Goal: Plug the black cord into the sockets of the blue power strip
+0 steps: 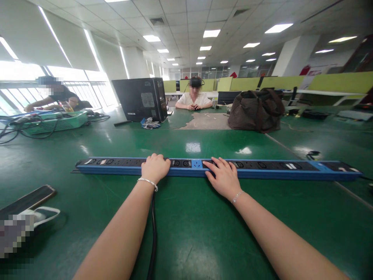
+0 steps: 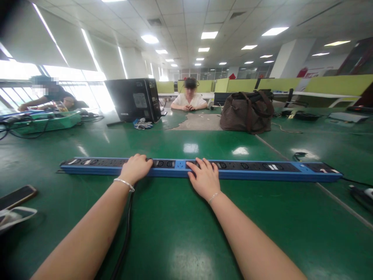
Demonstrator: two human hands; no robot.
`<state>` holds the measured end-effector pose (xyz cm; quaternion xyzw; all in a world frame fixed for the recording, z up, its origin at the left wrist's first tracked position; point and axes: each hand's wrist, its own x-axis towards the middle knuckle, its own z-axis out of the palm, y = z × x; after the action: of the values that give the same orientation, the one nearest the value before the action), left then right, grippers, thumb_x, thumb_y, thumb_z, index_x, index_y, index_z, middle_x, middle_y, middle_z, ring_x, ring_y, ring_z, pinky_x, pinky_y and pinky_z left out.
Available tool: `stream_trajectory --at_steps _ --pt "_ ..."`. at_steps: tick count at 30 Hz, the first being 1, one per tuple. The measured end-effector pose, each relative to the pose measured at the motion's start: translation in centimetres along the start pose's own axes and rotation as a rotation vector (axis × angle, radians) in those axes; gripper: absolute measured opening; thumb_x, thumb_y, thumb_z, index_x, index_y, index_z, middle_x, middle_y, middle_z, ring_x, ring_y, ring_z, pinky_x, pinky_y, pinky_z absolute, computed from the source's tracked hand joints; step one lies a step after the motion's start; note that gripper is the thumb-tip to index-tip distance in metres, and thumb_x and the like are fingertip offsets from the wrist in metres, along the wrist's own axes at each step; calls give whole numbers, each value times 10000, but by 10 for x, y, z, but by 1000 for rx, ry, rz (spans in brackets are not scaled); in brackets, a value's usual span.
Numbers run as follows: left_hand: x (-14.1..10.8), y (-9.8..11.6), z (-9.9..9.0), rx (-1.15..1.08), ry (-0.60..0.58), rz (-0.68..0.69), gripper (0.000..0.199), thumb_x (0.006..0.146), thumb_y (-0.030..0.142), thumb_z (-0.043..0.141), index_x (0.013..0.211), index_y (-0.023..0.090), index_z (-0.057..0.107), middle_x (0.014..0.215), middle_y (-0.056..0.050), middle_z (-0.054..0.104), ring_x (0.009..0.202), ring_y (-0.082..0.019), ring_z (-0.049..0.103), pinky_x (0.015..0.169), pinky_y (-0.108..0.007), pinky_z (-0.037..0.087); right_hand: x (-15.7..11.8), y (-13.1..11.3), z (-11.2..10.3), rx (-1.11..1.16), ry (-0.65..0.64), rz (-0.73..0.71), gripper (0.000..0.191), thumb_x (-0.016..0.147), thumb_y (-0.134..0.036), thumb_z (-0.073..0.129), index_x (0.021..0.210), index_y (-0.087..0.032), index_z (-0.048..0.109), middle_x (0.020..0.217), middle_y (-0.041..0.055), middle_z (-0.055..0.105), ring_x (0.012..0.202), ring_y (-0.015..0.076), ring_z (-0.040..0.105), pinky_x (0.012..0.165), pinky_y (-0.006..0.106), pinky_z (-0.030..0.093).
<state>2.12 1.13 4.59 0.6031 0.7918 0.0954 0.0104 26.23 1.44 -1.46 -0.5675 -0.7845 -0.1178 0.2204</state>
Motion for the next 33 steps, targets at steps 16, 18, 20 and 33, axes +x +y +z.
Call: stream_trajectory --at_steps 16,18,20,33 --pt "-29 1 15 -150 234 -21 356 812 318 426 1121 148 472 1073 -119 600 1021 -236 557 854 -348 409 -2 6 7 -91 51 -50 402 898 -438 350 1241 -357 542 1307 34 519 1214 241 400 970 452 278" --pt "-31 1 17 -163 253 14 369 827 295 416 1178 188 449 1105 -101 588 1026 -224 551 854 -345 402 -2 6 8 -89 47 -52 404 896 -437 355 1249 -357 535 1311 33 516 1214 240 398 971 450 277" --pt "-31 2 18 -151 255 45 350 849 281 385 1187 237 465 1123 -85 578 1040 -215 539 861 -345 392 -1 7 9 -88 45 -52 405 892 -432 366 1256 -360 529 1314 32 513 1213 242 397 971 451 277" --pt "-9 -10 -1 -254 35 92 389 824 368 414 1152 242 580 1102 -60 655 1003 -212 588 850 -308 430 -1 8 7 -67 42 -53 388 888 -429 380 1238 -380 540 1312 20 511 1214 240 397 968 440 270"
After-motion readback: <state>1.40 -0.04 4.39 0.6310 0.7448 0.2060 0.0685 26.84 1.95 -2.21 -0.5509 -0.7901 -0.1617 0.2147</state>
